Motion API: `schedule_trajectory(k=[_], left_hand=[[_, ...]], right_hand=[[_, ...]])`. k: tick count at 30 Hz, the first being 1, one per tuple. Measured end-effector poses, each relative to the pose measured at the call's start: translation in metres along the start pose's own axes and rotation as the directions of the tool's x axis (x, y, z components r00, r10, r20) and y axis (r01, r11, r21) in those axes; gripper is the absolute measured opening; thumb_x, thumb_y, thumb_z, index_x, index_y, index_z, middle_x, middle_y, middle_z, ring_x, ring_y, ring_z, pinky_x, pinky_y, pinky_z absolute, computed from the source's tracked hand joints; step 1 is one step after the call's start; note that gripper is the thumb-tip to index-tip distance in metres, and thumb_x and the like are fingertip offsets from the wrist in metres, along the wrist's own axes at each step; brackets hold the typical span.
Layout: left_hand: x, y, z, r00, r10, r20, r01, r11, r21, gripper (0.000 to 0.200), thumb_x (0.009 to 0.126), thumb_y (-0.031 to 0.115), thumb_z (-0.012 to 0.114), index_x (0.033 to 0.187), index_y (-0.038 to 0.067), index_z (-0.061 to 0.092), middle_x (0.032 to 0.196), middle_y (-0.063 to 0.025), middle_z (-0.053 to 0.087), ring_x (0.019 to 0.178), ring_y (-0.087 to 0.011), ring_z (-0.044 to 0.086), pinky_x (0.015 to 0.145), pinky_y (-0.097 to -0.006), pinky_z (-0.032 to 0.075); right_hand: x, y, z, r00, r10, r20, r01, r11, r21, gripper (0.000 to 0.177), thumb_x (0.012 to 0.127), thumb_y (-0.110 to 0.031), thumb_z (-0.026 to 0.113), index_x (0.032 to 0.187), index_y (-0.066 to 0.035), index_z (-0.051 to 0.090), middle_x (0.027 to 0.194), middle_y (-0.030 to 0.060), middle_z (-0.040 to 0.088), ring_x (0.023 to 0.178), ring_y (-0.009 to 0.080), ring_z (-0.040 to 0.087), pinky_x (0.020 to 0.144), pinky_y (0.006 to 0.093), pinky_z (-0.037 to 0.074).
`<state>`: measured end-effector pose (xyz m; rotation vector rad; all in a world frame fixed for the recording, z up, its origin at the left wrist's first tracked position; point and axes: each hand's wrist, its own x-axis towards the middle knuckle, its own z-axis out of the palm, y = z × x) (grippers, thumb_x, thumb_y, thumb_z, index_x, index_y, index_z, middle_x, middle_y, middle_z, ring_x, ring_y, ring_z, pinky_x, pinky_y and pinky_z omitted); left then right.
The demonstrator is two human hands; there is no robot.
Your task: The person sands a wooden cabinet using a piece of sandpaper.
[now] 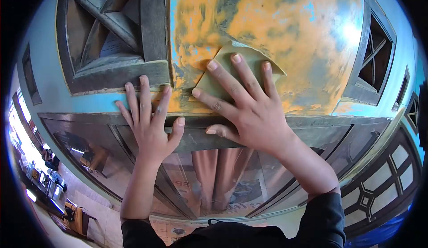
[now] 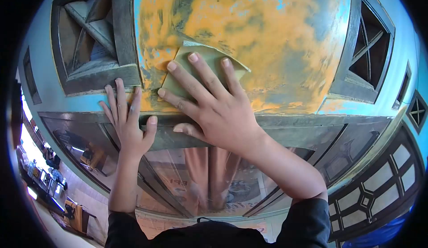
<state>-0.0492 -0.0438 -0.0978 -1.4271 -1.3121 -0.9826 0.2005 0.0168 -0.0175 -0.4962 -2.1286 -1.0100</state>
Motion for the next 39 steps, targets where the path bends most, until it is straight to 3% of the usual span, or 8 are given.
schedule_trajectory(k=[6, 10, 16, 18, 24, 29, 34, 39], left_hand=[[-0.004, -0.009, 0.0, 0.999, 0.041, -0.003, -0.04, 0.998, 0.049, 0.062, 0.098, 0.045, 0.049, 0.151, 0.013, 0.047, 0.164, -0.0242, 0.026, 0.152, -0.0489, 0.016, 0.118, -0.0682, 0.0], [-0.004, -0.008, -0.004, 1.0, 0.023, 0.01, -0.023, 1.0, 0.018, 0.061, 0.098, 0.044, 0.049, 0.151, 0.013, 0.047, 0.164, -0.0242, 0.026, 0.152, -0.0485, 0.016, 0.119, -0.0675, 0.001], [-0.008, -0.013, -0.002, 1.0, 0.015, -0.026, -0.016, 0.999, -0.041, 0.06, 0.097, 0.044, 0.052, 0.151, 0.018, 0.049, 0.164, -0.0218, 0.029, 0.152, -0.048, 0.02, 0.119, -0.0678, 0.003], [-0.006, -0.012, -0.002, 0.999, 0.02, -0.031, -0.022, 0.999, -0.037, 0.061, 0.096, 0.043, 0.053, 0.151, 0.016, 0.048, 0.163, -0.0225, 0.029, 0.151, -0.0484, 0.02, 0.119, -0.0675, 0.003], [0.001, -0.003, -0.016, 0.996, -0.057, -0.064, 0.038, 0.965, -0.259, 0.062, 0.097, 0.043, 0.053, 0.149, 0.01, 0.049, 0.162, -0.0242, 0.032, 0.151, -0.0482, 0.021, 0.12, -0.0647, 0.004], [0.007, 0.033, -0.022, 0.904, 0.302, -0.303, -0.414, 0.796, -0.441, 0.053, 0.098, 0.043, 0.054, 0.144, 0.017, 0.056, 0.156, -0.0192, 0.043, 0.148, -0.0449, 0.032, 0.119, -0.0594, 0.026], [0.029, 0.091, -0.016, 0.723, 0.675, -0.146, -0.645, 0.584, -0.493, 0.051, 0.101, 0.054, 0.047, 0.143, 0.027, 0.055, 0.157, -0.0087, 0.044, 0.147, -0.0382, 0.037, 0.121, -0.058, 0.026], [0.099, 0.068, 0.002, 0.851, 0.525, 0.023, -0.516, 0.844, -0.147, 0.07, 0.093, 0.072, 0.044, 0.148, 0.031, 0.051, 0.162, -0.0068, 0.038, 0.15, -0.0391, 0.03, 0.122, -0.0595, 0.016]], right_hand=[[0.044, 0.042, -0.015, 0.954, 0.119, -0.277, -0.164, 0.976, -0.146, 0.062, 0.088, -0.071, 0.051, 0.143, -0.042, 0.057, 0.161, 0.0098, 0.037, 0.149, 0.0413, 0.029, 0.117, 0.0711, 0.015], [0.024, -0.001, 0.006, 0.989, -0.138, -0.056, 0.141, 0.989, 0.052, 0.054, 0.092, -0.061, 0.056, 0.142, -0.04, 0.058, 0.161, 0.0088, 0.038, 0.15, 0.04, 0.03, 0.118, 0.0691, 0.016], [0.042, 0.025, -0.021, 0.95, 0.183, -0.253, -0.21, 0.974, -0.086, 0.059, 0.087, -0.054, 0.066, 0.144, -0.038, 0.057, 0.163, 0.0058, 0.035, 0.151, 0.0372, 0.027, 0.118, 0.0678, 0.018], [0.029, -0.01, -0.004, 0.996, -0.022, -0.081, 0.023, 1.0, 0.019, 0.057, 0.084, -0.051, 0.069, 0.137, -0.036, 0.061, 0.159, 0.0061, 0.039, 0.148, 0.0327, 0.034, 0.118, 0.0635, 0.024], [0.012, 0.025, -0.009, 0.911, -0.344, -0.229, 0.354, 0.935, 0.002, 0.031, 0.082, -0.021, 0.065, 0.112, -0.02, 0.072, 0.132, -0.0002, 0.065, 0.127, 0.0215, 0.057, 0.107, 0.0385, 0.045], [-0.002, 0.054, -0.023, 0.832, -0.424, -0.358, 0.412, 0.904, -0.115, 0.01, 0.08, -0.019, 0.069, 0.089, -0.02, 0.073, 0.112, -0.0046, 0.07, 0.111, 0.0163, 0.062, 0.091, 0.035, 0.052], [-0.011, 0.063, -0.025, 0.871, -0.388, -0.301, 0.391, 0.919, -0.053, 0.013, 0.08, -0.02, 0.069, 0.093, -0.018, 0.071, 0.115, -0.0031, 0.07, 0.117, 0.0197, 0.063, 0.093, 0.0402, 0.053], [-0.026, 0.074, -0.018, 0.888, -0.346, -0.304, 0.358, 0.933, -0.016, 0.021, 0.079, -0.021, 0.069, 0.1, -0.019, 0.072, 0.119, 0.0019, 0.07, 0.117, 0.0262, 0.064, 0.101, 0.0442, 0.051]])
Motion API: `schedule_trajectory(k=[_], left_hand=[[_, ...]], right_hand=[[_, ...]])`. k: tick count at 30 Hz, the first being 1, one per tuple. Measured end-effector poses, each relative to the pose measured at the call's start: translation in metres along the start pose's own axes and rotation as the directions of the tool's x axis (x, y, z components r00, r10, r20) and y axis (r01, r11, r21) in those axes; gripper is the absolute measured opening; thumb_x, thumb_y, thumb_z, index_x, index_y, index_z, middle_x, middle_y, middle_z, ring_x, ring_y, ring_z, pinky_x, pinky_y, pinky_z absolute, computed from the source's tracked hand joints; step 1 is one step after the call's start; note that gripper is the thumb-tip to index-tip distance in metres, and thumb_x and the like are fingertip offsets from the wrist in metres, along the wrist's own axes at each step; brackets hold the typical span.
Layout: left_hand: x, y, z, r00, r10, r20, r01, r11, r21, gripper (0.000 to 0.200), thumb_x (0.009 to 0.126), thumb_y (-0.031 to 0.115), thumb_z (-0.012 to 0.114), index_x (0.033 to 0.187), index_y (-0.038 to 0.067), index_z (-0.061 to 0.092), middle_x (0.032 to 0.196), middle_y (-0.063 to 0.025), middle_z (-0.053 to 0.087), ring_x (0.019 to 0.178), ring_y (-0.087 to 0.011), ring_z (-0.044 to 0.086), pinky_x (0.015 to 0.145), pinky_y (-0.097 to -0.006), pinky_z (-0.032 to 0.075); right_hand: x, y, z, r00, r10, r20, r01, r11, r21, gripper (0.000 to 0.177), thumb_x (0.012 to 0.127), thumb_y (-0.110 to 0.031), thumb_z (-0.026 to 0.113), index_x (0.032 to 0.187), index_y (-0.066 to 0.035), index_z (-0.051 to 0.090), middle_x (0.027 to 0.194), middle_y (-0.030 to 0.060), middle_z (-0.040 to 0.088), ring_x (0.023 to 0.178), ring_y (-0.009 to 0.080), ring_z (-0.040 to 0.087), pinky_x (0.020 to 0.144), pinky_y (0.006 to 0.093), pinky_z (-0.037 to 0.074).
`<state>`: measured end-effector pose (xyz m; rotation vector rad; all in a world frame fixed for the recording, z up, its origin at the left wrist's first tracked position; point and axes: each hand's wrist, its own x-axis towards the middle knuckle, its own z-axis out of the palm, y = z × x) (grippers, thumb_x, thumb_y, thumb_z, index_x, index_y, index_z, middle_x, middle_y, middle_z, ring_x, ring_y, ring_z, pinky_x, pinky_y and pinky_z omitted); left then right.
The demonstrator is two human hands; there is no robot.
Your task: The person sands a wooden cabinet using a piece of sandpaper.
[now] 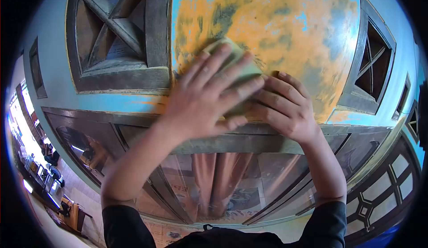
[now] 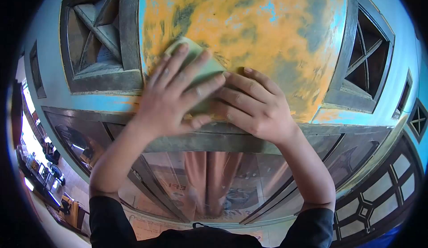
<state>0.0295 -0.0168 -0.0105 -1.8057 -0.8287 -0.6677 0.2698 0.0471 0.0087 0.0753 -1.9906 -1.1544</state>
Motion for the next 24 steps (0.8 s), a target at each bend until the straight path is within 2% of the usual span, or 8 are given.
schedule_trajectory(k=[2, 5, 9, 10, 14, 18, 21, 24], left_hand=[[0.001, -0.002, -0.008, 0.987, -0.092, 0.129, 0.088, 0.996, 0.032, 0.084, 0.085, 0.084, 0.041, 0.151, 0.033, 0.048, 0.165, -0.0059, 0.031, 0.152, -0.0398, 0.023, 0.122, -0.06, 0.012], [-0.013, 0.001, -0.007, 0.984, -0.098, 0.145, 0.088, 0.993, 0.078, 0.088, 0.081, 0.088, 0.04, 0.15, 0.034, 0.049, 0.165, -0.0056, 0.03, 0.153, -0.0396, 0.021, 0.122, -0.0597, 0.012], [-0.01, -0.01, -0.013, 0.985, -0.056, 0.165, 0.021, 0.977, 0.211, 0.083, 0.08, 0.08, 0.055, 0.149, 0.035, 0.05, 0.164, -0.0055, 0.032, 0.151, -0.039, 0.026, 0.121, -0.0585, 0.019], [-0.003, -0.016, -0.02, 0.989, -0.027, 0.148, 0.009, 0.993, 0.116, 0.075, 0.083, 0.071, 0.061, 0.148, 0.033, 0.052, 0.164, -0.0065, 0.034, 0.149, -0.0378, 0.03, 0.12, -0.0571, 0.024], [0.022, -0.045, -0.044, 0.99, 0.034, 0.135, -0.035, 0.999, 0.007, 0.055, 0.098, 0.056, 0.049, 0.145, 0.027, 0.057, 0.162, -0.0105, 0.036, 0.148, -0.0377, 0.033, 0.118, -0.0576, 0.025], [0.014, -0.041, -0.025, 0.994, -0.025, 0.106, 0.011, 0.992, 0.129, 0.062, 0.103, 0.063, 0.028, 0.148, 0.03, 0.053, 0.163, -0.0088, 0.035, 0.151, -0.0383, 0.028, 0.121, -0.0584, 0.017], [-0.011, -0.014, -0.011, 0.983, -0.061, 0.172, 0.067, 0.997, -0.03, 0.067, 0.1, 0.07, 0.027, 0.15, 0.032, 0.05, 0.165, -0.0059, 0.033, 0.152, -0.0378, 0.025, 0.123, -0.0584, 0.013], [-0.036, 0.019, 0.0, 0.972, 0.026, 0.234, -0.046, 0.995, 0.084, 0.074, 0.096, 0.076, 0.03, 0.154, 0.031, 0.045, 0.166, -0.0079, 0.028, 0.153, -0.0388, 0.022, 0.123, -0.0588, 0.012]], right_hand=[[-0.004, -0.003, -0.004, 0.995, 0.095, -0.025, -0.094, 0.995, 0.045, 0.024, 0.079, -0.021, 0.07, 0.103, -0.02, 0.072, 0.12, 0.0021, 0.07, 0.117, 0.0266, 0.064, 0.102, 0.0452, 0.05], [-0.019, -0.003, -0.002, 0.97, 0.223, -0.096, -0.215, 0.973, 0.087, 0.027, 0.083, -0.027, 0.072, 0.109, -0.02, 0.073, 0.125, 0.0059, 0.068, 0.119, 0.0309, 0.063, 0.103, 0.0489, 0.047], [-0.034, -0.002, -0.001, 0.924, 0.348, -0.157, -0.328, 0.935, 0.136, 0.034, 0.088, -0.04, 0.069, 0.113, -0.018, 0.073, 0.128, 0.0129, 0.066, 0.123, 0.0384, 0.059, 0.104, 0.0521, 0.045], [-0.034, -0.004, 0.0, 0.91, 0.374, -0.18, -0.352, 0.925, 0.139, 0.034, 0.088, -0.04, 0.069, 0.113, -0.018, 0.073, 0.128, 0.0136, 0.066, 0.124, 0.039, 0.059, 0.104, 0.0522, 0.045], [-0.036, -0.004, 0.007, 0.863, 0.429, -0.267, -0.403, 0.903, 0.149, 0.039, 0.092, -0.044, 0.066, 0.116, -0.014, 0.072, 0.131, 0.0189, 0.063, 0.127, 0.0435, 0.055, 0.106, 0.0542, 0.042], [-0.036, -0.004, 0.009, 0.84, 0.461, -0.287, -0.43, 0.887, 0.165, 0.045, 0.095, -0.048, 0.062, 0.119, -0.011, 0.069, 0.133, 0.0227, 0.06, 0.131, 0.046, 0.051, 0.109, 0.0565, 0.04], [-0.038, -0.006, 0.01, 0.822, 0.49, -0.29, -0.453, 0.871, 0.19, 0.047, 0.096, -0.05, 0.061, 0.121, -0.011, 0.067, 0.136, 0.0237, 0.058, 0.133, 0.0466, 0.049, 0.111, 0.0573, 0.038], [-0.038, -0.008, 0.009, 0.816, 0.508, -0.275, -0.48, 0.861, 0.165, 0.047, 0.095, -0.049, 0.062, 0.122, -0.011, 0.067, 0.138, 0.0235, 0.057, 0.134, 0.047, 0.048, 0.112, 0.0577, 0.036]])
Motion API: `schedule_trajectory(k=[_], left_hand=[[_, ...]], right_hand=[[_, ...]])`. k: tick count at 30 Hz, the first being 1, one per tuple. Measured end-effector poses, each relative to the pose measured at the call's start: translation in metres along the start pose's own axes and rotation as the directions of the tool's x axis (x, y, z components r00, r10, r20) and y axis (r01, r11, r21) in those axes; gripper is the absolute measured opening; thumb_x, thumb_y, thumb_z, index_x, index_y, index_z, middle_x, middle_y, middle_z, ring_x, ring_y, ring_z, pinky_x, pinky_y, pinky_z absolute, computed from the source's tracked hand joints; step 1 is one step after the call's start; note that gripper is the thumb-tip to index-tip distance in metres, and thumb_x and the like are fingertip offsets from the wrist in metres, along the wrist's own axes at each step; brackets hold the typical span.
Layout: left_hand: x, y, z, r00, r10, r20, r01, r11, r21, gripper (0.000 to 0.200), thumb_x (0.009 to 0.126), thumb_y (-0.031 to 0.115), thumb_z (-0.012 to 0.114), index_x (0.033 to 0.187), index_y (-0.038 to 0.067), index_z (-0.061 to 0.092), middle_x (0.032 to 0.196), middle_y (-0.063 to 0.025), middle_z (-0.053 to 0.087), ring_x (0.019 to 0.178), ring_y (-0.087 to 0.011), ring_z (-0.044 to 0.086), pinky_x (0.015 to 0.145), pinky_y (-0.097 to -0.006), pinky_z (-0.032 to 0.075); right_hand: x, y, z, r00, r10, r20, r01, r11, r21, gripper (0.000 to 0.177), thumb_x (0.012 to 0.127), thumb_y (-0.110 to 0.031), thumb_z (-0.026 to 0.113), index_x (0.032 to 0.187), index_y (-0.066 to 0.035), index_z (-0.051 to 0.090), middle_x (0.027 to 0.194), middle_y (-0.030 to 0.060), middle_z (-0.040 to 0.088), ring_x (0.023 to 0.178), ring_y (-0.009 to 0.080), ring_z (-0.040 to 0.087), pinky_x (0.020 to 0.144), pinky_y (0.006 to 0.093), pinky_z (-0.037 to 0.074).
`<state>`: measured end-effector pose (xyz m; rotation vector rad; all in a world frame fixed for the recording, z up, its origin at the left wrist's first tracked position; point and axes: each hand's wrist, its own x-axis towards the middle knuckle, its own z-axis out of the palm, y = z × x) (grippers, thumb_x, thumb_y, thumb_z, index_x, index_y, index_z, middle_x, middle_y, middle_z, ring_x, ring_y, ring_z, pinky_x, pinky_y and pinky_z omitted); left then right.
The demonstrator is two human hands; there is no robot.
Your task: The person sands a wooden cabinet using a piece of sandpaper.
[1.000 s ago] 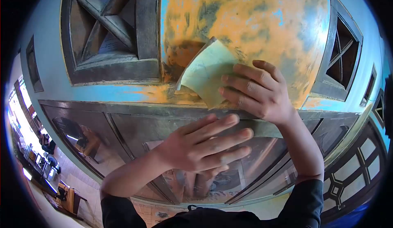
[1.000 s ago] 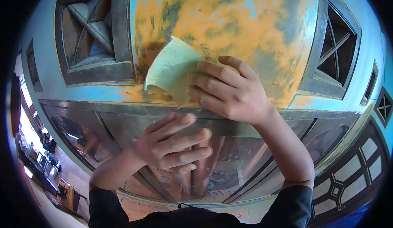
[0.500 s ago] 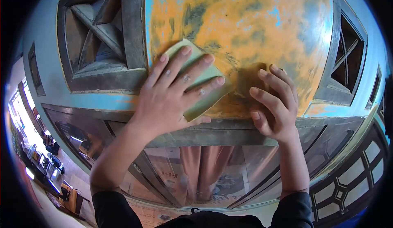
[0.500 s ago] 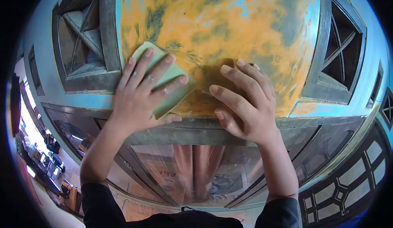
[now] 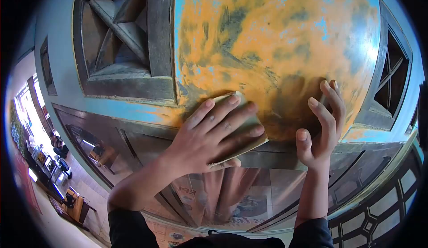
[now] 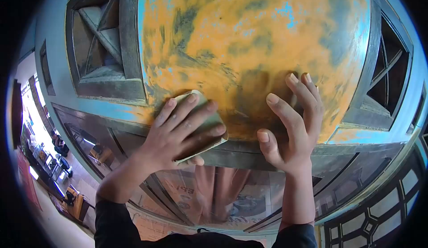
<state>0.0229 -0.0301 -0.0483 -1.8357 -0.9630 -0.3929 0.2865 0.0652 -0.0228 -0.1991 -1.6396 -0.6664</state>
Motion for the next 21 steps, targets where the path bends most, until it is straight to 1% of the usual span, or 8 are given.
schedule_trajectory(k=[3, 4, 8, 11, 12, 15, 17, 21], left_hand=[[0.023, -0.024, -0.018, 0.983, -0.182, -0.002, 0.182, 0.982, -0.057, 0.083, 0.093, 0.079, 0.033, 0.156, 0.028, 0.04, 0.167, -0.0126, 0.024, 0.153, -0.0405, 0.021, 0.122, -0.0593, 0.013], [0.033, -0.035, -0.025, 0.972, -0.219, -0.082, 0.214, 0.975, -0.066, 0.085, 0.094, 0.076, 0.037, 0.157, 0.02, 0.039, 0.166, -0.0174, 0.024, 0.153, -0.0415, 0.021, 0.122, -0.0595, 0.014], [0.034, -0.012, -0.008, 0.923, -0.34, -0.179, 0.322, 0.939, -0.12, 0.087, 0.095, 0.071, 0.043, 0.157, 0.009, 0.036, 0.164, -0.0226, 0.025, 0.152, -0.0444, 0.022, 0.12, -0.0595, 0.015], [0.01, 0.027, 0.012, 0.914, -0.372, -0.165, 0.354, 0.926, -0.128, 0.09, 0.095, 0.072, 0.042, 0.156, 0.007, 0.036, 0.163, -0.0262, 0.026, 0.151, -0.0464, 0.023, 0.12, -0.0598, 0.015], [0.01, 0.022, 0.009, 0.9, -0.399, -0.174, 0.373, 0.913, -0.164, 0.085, 0.096, 0.066, 0.045, 0.155, 0.006, 0.038, 0.163, -0.0233, 0.029, 0.149, -0.0454, 0.027, 0.12, -0.0589, 0.016], [0.035, -0.008, -0.007, 0.862, -0.423, -0.28, 0.369, 0.901, -0.226, 0.087, 0.095, 0.067, 0.046, 0.154, 0.003, 0.039, 0.162, -0.0253, 0.029, 0.149, -0.0474, 0.027, 0.12, -0.0595, 0.017], [0.04, -0.009, -0.011, 0.856, -0.442, -0.269, 0.388, 0.892, -0.231, 0.088, 0.095, 0.068, 0.047, 0.153, 0.002, 0.04, 0.161, -0.0277, 0.028, 0.149, -0.0483, 0.026, 0.12, -0.0602, 0.016], [0.011, 0.039, 0.018, 0.839, -0.492, -0.233, 0.416, 0.855, -0.309, 0.086, 0.096, 0.066, 0.046, 0.153, 0.002, 0.042, 0.161, -0.0278, 0.03, 0.151, -0.0473, 0.023, 0.121, -0.06, 0.011]], right_hand=[[0.003, -0.006, 0.001, 0.998, 0.046, 0.044, -0.042, 0.995, -0.087, 0.047, 0.093, -0.046, 0.063, 0.127, -0.013, 0.066, 0.142, 0.0216, 0.054, 0.137, 0.0457, 0.045, 0.114, 0.0582, 0.032], [0.004, -0.01, 0.001, 0.996, 0.065, 0.061, -0.057, 0.989, -0.134, 0.048, 0.093, -0.045, 0.063, 0.128, -0.014, 0.066, 0.144, 0.0208, 0.053, 0.139, 0.045, 0.044, 0.115, 0.0582, 0.03], [-0.003, -0.021, 0.002, 0.98, 0.167, 0.107, -0.124, 0.937, -0.327, 0.051, 0.09, -0.041, 0.065, 0.135, -0.017, 0.063, 0.152, 0.018, 0.047, 0.145, 0.0417, 0.036, 0.12, 0.0578, 0.019], [-0.016, -0.022, -0.003, 0.968, 0.211, 0.138, -0.15, 0.921, -0.359, 0.052, 0.09, -0.042, 0.065, 0.136, -0.018, 0.061, 0.155, 0.0181, 0.043, 0.148, 0.0414, 0.032, 0.121, 0.0578, 0.016], [-0.02, -0.022, -0.003, 0.965, 0.223, 0.139, -0.158, 0.915, -0.371, 0.052, 0.09, -0.042, 0.064, 0.136, -0.018, 0.061, 0.155, 0.0182, 0.043, 0.148, 0.0415, 0.031, 0.121, 0.058, 0.015], [-0.031, -0.024, -0.005, 0.957, 0.254, 0.142, -0.181, 0.902, -0.393, 0.052, 0.091, -0.042, 0.064, 0.136, -0.018, 0.061, 0.156, 0.0187, 0.042, 0.149, 0.0417, 0.03, 0.122, 0.0583, 0.014], [-0.038, -0.027, -0.004, 0.952, 0.282, 0.121, -0.217, 0.897, -0.386, 0.052, 0.091, -0.042, 0.063, 0.137, -0.018, 0.06, 0.156, 0.0193, 0.041, 0.149, 0.042, 0.03, 0.122, 0.0583, 0.013], [-0.061, -0.029, -0.004, 0.939, 0.332, 0.095, -0.28, 0.892, -0.354, 0.051, 0.093, -0.045, 0.062, 0.136, -0.018, 0.06, 0.157, 0.0211, 0.04, 0.15, 0.0439, 0.028, 0.122, 0.0585, 0.011]])
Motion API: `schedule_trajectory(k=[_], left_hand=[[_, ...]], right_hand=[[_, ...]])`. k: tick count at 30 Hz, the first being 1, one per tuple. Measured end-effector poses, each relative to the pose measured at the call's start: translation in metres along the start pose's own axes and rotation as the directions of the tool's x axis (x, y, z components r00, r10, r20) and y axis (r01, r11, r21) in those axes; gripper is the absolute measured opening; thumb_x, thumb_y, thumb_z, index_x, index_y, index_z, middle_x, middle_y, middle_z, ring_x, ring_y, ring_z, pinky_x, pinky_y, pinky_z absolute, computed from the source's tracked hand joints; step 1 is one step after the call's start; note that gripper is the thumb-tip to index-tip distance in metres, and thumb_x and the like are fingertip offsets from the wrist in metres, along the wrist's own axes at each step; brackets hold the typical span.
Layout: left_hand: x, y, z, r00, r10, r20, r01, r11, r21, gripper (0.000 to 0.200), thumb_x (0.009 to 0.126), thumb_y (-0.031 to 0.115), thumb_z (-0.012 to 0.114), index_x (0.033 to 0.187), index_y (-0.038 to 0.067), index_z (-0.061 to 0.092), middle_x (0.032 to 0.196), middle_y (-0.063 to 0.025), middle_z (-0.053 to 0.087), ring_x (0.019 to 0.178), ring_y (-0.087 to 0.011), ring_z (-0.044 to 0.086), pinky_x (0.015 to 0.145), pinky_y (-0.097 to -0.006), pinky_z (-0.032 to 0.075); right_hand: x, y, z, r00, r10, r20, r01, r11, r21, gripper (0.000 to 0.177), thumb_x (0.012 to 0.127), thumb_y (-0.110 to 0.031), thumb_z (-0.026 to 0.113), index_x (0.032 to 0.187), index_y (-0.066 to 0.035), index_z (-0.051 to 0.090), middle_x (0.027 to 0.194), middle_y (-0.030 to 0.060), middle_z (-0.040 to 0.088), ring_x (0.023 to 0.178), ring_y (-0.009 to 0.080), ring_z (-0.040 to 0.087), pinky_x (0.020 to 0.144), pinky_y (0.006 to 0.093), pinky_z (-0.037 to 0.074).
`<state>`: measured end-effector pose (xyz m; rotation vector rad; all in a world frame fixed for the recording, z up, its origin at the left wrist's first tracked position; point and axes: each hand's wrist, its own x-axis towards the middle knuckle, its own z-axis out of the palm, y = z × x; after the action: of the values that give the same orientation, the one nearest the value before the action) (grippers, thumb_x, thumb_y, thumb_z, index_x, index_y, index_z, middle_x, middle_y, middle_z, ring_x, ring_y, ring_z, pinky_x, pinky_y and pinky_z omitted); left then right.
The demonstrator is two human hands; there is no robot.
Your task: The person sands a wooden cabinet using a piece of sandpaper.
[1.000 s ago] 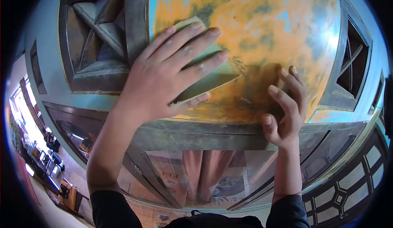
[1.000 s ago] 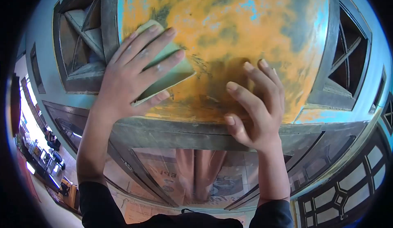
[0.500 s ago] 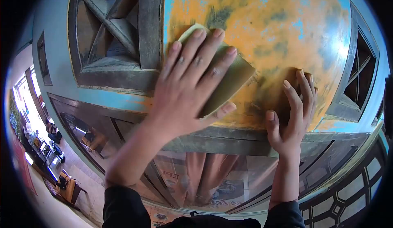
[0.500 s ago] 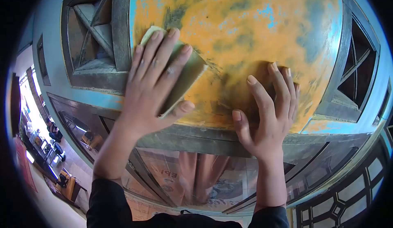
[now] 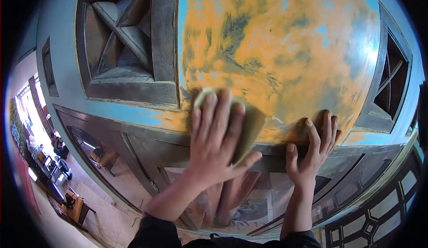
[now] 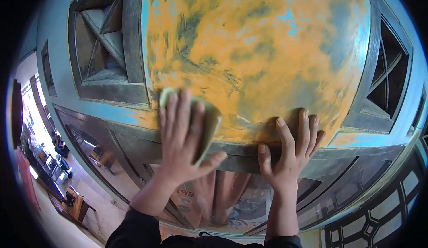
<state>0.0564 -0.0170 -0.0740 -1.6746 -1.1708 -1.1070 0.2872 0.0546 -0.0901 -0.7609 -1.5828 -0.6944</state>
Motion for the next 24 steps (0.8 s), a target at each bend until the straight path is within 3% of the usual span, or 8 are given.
schedule_trajectory(k=[2, 6, 9, 15, 18, 24], left_hand=[[-0.007, 0.003, -0.001, 0.995, 0.012, 0.104, -0.02, 0.997, 0.071, 0.09, 0.093, 0.067, 0.052, 0.154, 0.002, 0.039, 0.16, -0.0316, 0.028, 0.15, -0.0508, 0.022, 0.12, -0.0626, 0.011], [0.041, -0.007, -0.03, 0.979, 0.09, 0.181, -0.104, 0.992, 0.066, 0.085, 0.093, 0.063, 0.055, 0.153, 0.004, 0.041, 0.162, -0.0265, 0.027, 0.151, -0.0489, 0.021, 0.119, -0.0637, 0.014], [0.038, -0.013, -0.028, 0.978, 0.131, 0.163, -0.151, 0.982, 0.115, 0.085, 0.091, 0.062, 0.06, 0.154, 0.008, 0.042, 0.162, -0.025, 0.026, 0.15, -0.049, 0.022, 0.118, -0.064, 0.019], [0.047, -0.019, -0.042, 0.969, 0.162, 0.186, -0.169, 0.985, 0.024, 0.086, 0.085, 0.06, 0.066, 0.154, 0.015, 0.041, 0.162, -0.0226, 0.027, 0.149, -0.047, 0.026, 0.116, -0.0632, 0.025], [0.045, -0.025, -0.03, 0.979, 0.177, 0.102, -0.184, 0.981, 0.064, 0.082, 0.087, 0.06, 0.064, 0.154, 0.019, 0.043, 0.162, -0.0228, 0.028, 0.149, -0.0471, 0.027, 0.117, -0.0621, 0.023], [0.047, -0.024, -0.034, 0.978, 0.146, 0.15, -0.164, 0.98, 0.113, 0.081, 0.091, 0.068, 0.055, 0.155, 0.021, 0.041, 0.162, -0.0267, 0.027, 0.15, -0.0475, 0.025, 0.12, -0.0597, 0.017]], right_hand=[[-0.002, -0.003, 0.0, 1.0, 0.019, -0.001, -0.019, 1.0, 0.01, 0.051, 0.093, -0.046, 0.061, 0.136, -0.017, 0.06, 0.157, 0.0218, 0.039, 0.15, 0.0449, 0.026, 0.122, 0.0586, 0.009], [-0.004, -0.001, -0.001, 1.0, 0.023, 0.005, -0.023, 0.999, 0.024, 0.051, 0.093, -0.046, 0.06, 0.135, -0.017, 0.061, 0.157, 0.0219, 0.039, 0.15, 0.0455, 0.026, 0.122, 0.0588, 0.008], [-0.004, 0.001, 0.0, 1.0, 0.021, 0.0, -0.021, 0.999, 0.047, 0.051, 0.092, -0.046, 0.06, 0.134, -0.016, 0.061, 0.157, 0.0219, 0.04, 0.15, 0.0456, 0.026, 0.122, 0.059, 0.008], [-0.002, 0.002, -0.002, 1.0, 0.009, -0.003, -0.008, 0.999, 0.045, 0.05, 0.092, -0.046, 0.059, 0.131, -0.015, 0.063, 0.156, 0.0219, 0.041, 0.149, 0.0457, 0.028, 0.122, 0.0594, 0.01], [0.004, 0.002, -0.004, 1.0, -0.013, 0.006, 0.013, 1.0, 0.015, 0.051, 0.091, -0.045, 0.06, 0.133, -0.016, 0.063, 0.155, 0.0216, 0.042, 0.148, 0.0453, 0.03, 0.121, 0.0593, 0.012], [0.05, -0.007, -0.011, 0.996, -0.091, -0.005, 0.091, 0.995, -0.037, 0.05, 0.093, -0.044, 0.06, 0.134, -0.017, 0.063, 0.154, 0.0203, 0.044, 0.147, 0.0427, 0.033, 0.121, 0.0576, 0.016]])
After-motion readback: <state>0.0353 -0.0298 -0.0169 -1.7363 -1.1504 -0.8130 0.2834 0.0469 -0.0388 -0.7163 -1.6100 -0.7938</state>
